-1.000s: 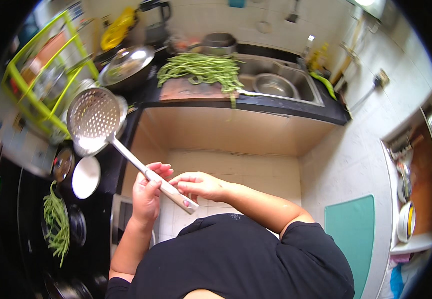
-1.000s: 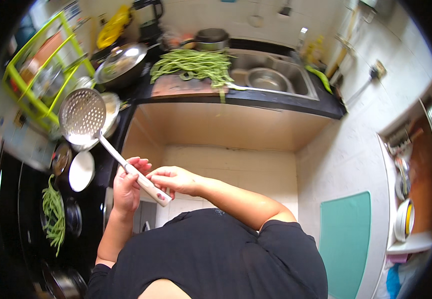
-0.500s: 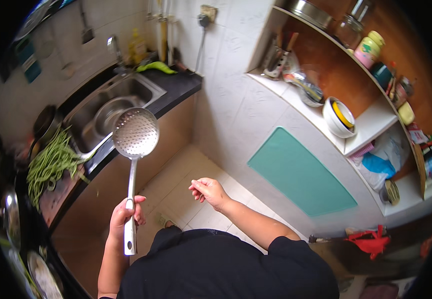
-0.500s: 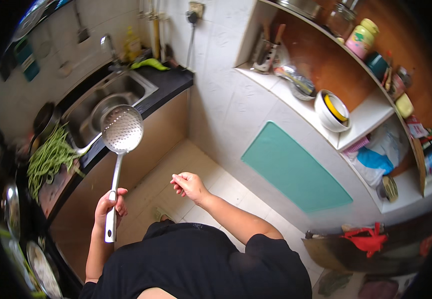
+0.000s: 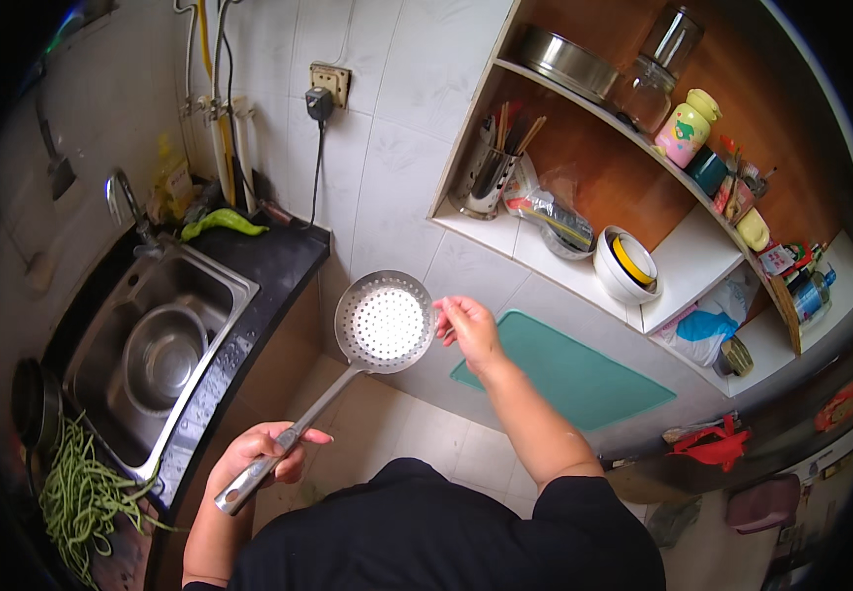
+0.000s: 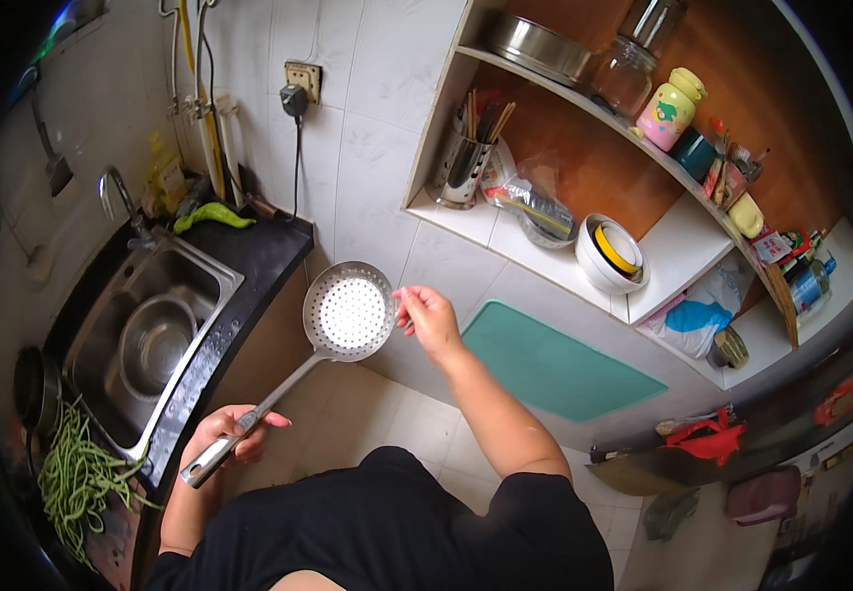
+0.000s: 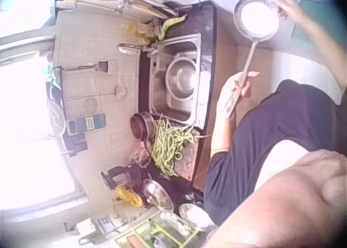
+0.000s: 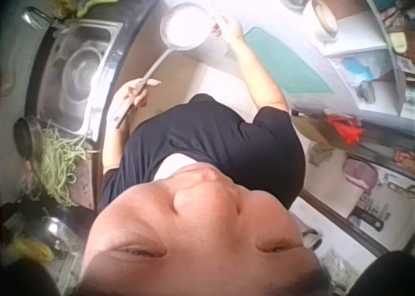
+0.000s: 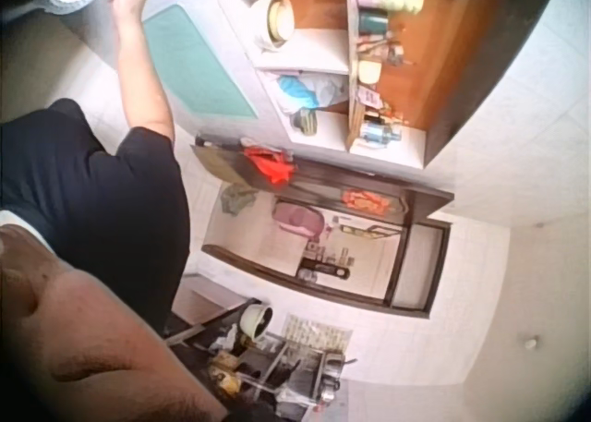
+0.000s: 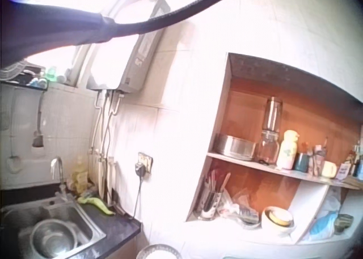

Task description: The person washes their hands and then transfers a large pile of long green beans from a cutting board into a wok on the stove. They use a slotted spoon and chopsticks to stir the beans in the wok and cover it with a lid. The person then returns to the cutting board to handle more beans.

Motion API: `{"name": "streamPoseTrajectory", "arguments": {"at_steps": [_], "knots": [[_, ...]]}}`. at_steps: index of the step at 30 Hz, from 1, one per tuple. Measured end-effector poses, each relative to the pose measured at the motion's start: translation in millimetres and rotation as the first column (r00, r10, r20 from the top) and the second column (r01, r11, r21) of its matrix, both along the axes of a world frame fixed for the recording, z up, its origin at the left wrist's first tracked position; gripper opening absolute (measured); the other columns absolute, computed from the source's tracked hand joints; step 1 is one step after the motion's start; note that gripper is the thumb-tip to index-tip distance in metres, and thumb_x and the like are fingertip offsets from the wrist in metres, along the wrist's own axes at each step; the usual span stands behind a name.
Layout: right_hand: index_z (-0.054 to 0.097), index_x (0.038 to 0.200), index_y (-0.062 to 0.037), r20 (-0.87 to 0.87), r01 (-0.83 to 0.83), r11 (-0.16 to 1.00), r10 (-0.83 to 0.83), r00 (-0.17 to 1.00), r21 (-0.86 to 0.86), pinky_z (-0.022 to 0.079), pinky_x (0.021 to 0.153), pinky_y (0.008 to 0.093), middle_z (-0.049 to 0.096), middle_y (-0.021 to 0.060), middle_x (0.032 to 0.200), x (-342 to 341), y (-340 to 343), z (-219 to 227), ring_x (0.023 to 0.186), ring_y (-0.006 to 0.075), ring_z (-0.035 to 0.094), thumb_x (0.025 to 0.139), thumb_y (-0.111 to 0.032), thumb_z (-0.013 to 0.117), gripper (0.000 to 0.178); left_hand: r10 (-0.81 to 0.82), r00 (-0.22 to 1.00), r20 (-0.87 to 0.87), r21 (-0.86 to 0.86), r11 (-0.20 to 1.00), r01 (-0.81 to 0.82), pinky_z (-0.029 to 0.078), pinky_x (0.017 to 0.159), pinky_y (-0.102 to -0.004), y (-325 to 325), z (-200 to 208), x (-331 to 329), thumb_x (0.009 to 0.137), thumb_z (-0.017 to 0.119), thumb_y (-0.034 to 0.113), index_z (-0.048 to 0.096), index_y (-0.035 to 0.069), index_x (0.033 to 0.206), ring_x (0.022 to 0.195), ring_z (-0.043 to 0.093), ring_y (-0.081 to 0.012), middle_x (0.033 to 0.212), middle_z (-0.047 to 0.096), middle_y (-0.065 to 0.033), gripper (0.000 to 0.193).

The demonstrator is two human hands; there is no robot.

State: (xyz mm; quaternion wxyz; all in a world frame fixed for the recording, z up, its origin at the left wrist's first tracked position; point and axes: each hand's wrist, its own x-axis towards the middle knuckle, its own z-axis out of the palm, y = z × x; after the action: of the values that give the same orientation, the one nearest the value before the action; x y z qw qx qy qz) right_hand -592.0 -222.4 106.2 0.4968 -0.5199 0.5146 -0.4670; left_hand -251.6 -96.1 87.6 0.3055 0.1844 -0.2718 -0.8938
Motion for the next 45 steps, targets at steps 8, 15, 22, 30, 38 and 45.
{"name": "streamPoseTrajectory", "arguments": {"at_steps": [8, 15, 22, 30, 38, 45], "knots": [[0.059, 0.104, -0.0035, 0.001, 0.2, 0.873, -0.222, 0.975, -0.445, 0.04, 0.049, 0.0178, 0.056, -0.0004, 0.073, -57.7, -129.4, 89.2, 0.057, 0.005, 0.05, 0.094, -0.019, 0.048, 0.021, -0.071, 0.995, -0.076, 0.008, 0.997, 0.072, 0.034, 0.046, -0.0248, -60.9, 8.9, -12.7, 0.067, 0.047, 0.015, 0.045, -0.014, 0.121, 0.044, 0.042, -0.0124, 0.054, 0.05, -0.0062, 0.061], [0.053, 0.118, -0.0036, -0.16, 0.198, 0.731, -0.388, 0.907, -0.653, 0.044, 0.052, 0.0256, 0.059, 0.0062, 0.069, -92.4, -240.7, 148.2, 0.053, 0.0098, 0.054, 0.088, -0.016, 0.055, 0.032, -0.014, 1.0, -0.02, -0.035, 0.999, 0.013, 0.035, 0.046, -0.0242, -89.2, 33.2, -55.6, 0.068, 0.048, 0.017, 0.043, -0.014, 0.123, 0.044, 0.043, -0.0122, 0.054, 0.05, -0.0058, 0.064], [0.066, 0.1, -0.0026, -0.274, 0.078, 0.835, -0.265, 0.925, -0.545, 0.042, 0.048, 0.0253, 0.061, 0.0042, 0.06, -110.4, -280.5, 161.4, 0.049, 0.0099, 0.053, 0.084, -0.021, 0.062, 0.025, 0.135, 0.984, 0.117, -0.073, 0.989, -0.127, 0.035, 0.044, -0.0244, -95.3, 46.0, -93.5, 0.065, 0.048, 0.018, 0.049, -0.015, 0.117, 0.041, 0.042, -0.0121, 0.05, 0.048, -0.0058, 0.062], [0.068, 0.097, -0.0006, -0.127, 0.064, 0.496, -0.342, 0.931, -0.866, 0.04, 0.059, 0.0194, 0.061, -0.0002, 0.073, -116.7, -243.4, 204.6, 0.063, 0.0043, 0.049, 0.083, -0.013, 0.065, 0.018, 0.261, 0.964, 0.054, -0.081, 0.963, -0.257, 0.036, 0.042, -0.0245, -86.3, 34.1, -117.7, 0.066, 0.046, 0.016, 0.046, -0.017, 0.119, 0.04, 0.043, -0.0128, 0.05, 0.049, -0.0076, 0.062], [0.063, 0.097, 0.0013, -0.091, -0.112, -0.091, -0.215, 0.972, -0.99, 0.044, 0.063, 0.022, 0.056, 0.0071, 0.08, -61.1, -170.7, 203.2, 0.069, 0.0161, 0.053, 0.085, 0.0, 0.057, 0.014, 0.351, 0.931, 0.101, -0.08, 0.936, -0.344, 0.037, 0.044, -0.0219, -72.6, 32.8, -125.8, 0.067, 0.049, 0.017, 0.049, -0.014, 0.117, 0.044, 0.047, -0.0114, 0.052, 0.051, -0.0068, 0.059], [0.048, 0.102, -0.0025, -0.081, -0.158, 0.13, 0.463, 0.882, -0.979, 0.027, 0.04, 0.0218, 0.042, 0.0034, 0.064, 15.4, -119.1, 181.1, 0.046, 0.0099, 0.031, 0.094, -0.04, 0.04, 0.039, 0.528, 0.807, 0.265, -0.062, 0.844, -0.532, 0.038, 0.049, -0.0231, -29.7, 35.4, -125.0, 0.061, 0.046, 0.009, 0.054, -0.012, 0.113, 0.048, 0.049, -0.0115, 0.055, 0.052, -0.0059, 0.057]]}}
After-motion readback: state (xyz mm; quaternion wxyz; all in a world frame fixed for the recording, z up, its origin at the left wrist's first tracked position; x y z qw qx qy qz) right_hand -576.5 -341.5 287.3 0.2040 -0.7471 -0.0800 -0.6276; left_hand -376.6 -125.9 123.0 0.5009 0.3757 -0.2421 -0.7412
